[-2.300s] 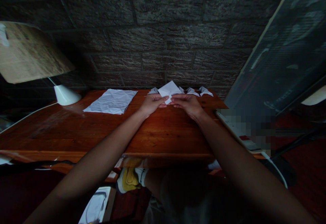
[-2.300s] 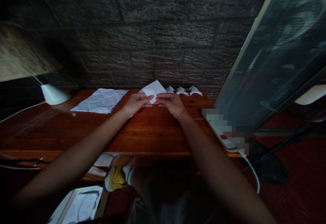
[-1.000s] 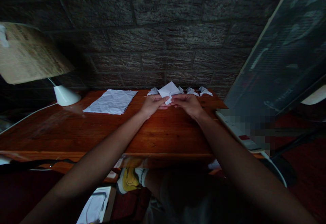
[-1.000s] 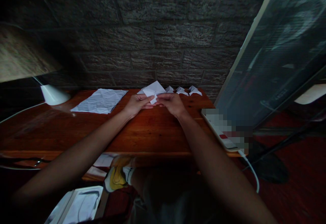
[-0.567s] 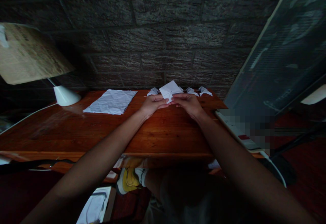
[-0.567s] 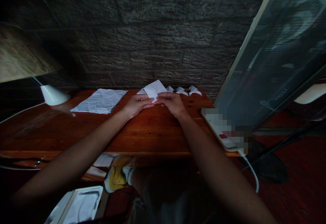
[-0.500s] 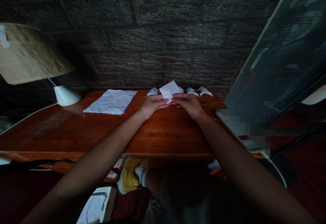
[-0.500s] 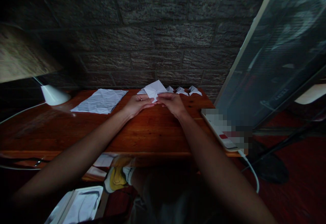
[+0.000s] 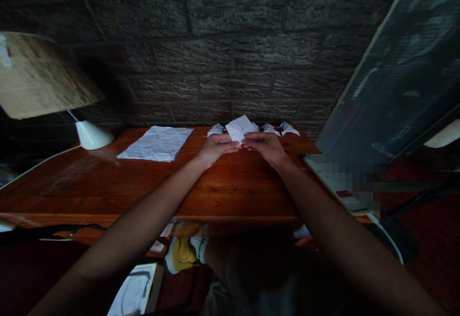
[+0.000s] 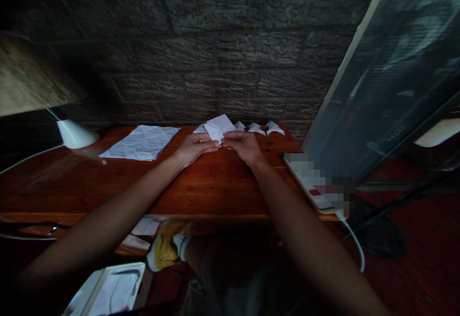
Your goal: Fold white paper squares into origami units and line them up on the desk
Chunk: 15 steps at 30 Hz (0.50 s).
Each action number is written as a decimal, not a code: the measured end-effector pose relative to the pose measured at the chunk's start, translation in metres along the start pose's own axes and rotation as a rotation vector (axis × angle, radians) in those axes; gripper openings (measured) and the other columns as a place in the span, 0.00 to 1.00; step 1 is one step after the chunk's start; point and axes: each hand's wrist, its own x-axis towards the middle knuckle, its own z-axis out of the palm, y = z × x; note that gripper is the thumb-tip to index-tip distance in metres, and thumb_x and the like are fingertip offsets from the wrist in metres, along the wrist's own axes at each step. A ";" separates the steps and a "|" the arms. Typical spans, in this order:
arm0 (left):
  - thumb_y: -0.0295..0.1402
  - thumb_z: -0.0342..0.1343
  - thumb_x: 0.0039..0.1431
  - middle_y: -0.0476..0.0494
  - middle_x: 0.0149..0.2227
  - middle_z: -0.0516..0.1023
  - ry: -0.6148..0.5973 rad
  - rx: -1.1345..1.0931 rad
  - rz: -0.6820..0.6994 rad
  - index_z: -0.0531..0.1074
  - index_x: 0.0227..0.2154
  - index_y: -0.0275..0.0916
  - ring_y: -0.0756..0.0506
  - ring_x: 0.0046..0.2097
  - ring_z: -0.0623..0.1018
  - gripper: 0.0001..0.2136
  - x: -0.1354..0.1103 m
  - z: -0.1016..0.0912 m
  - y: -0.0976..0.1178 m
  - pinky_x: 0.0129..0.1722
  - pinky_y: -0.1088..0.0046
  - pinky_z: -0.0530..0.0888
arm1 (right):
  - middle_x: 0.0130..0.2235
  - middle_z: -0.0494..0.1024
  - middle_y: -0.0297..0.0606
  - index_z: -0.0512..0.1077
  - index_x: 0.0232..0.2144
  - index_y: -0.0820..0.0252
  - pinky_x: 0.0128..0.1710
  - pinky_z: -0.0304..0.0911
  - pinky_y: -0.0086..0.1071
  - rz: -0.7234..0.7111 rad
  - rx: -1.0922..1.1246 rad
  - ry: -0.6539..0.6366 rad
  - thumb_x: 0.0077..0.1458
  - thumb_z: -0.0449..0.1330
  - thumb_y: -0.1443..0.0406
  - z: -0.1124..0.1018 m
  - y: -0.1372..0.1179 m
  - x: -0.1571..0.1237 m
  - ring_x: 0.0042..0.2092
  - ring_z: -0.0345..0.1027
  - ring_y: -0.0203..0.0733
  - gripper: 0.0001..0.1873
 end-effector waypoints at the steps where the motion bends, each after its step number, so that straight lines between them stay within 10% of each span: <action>1: 0.33 0.72 0.41 0.38 0.38 0.83 -0.002 -0.002 0.001 0.82 0.37 0.34 0.45 0.39 0.82 0.17 0.000 0.000 0.000 0.52 0.60 0.76 | 0.30 0.81 0.37 0.79 0.28 0.60 0.39 0.72 0.38 -0.005 -0.006 0.003 0.38 0.71 0.66 0.000 0.000 0.000 0.32 0.74 0.38 0.10; 15: 0.33 0.72 0.40 0.38 0.39 0.83 0.022 0.046 0.000 0.82 0.36 0.35 0.43 0.41 0.82 0.17 -0.002 0.002 0.002 0.52 0.58 0.76 | 0.32 0.82 0.38 0.80 0.28 0.57 0.38 0.73 0.39 -0.034 -0.075 0.022 0.38 0.71 0.64 0.001 0.000 0.000 0.33 0.75 0.40 0.10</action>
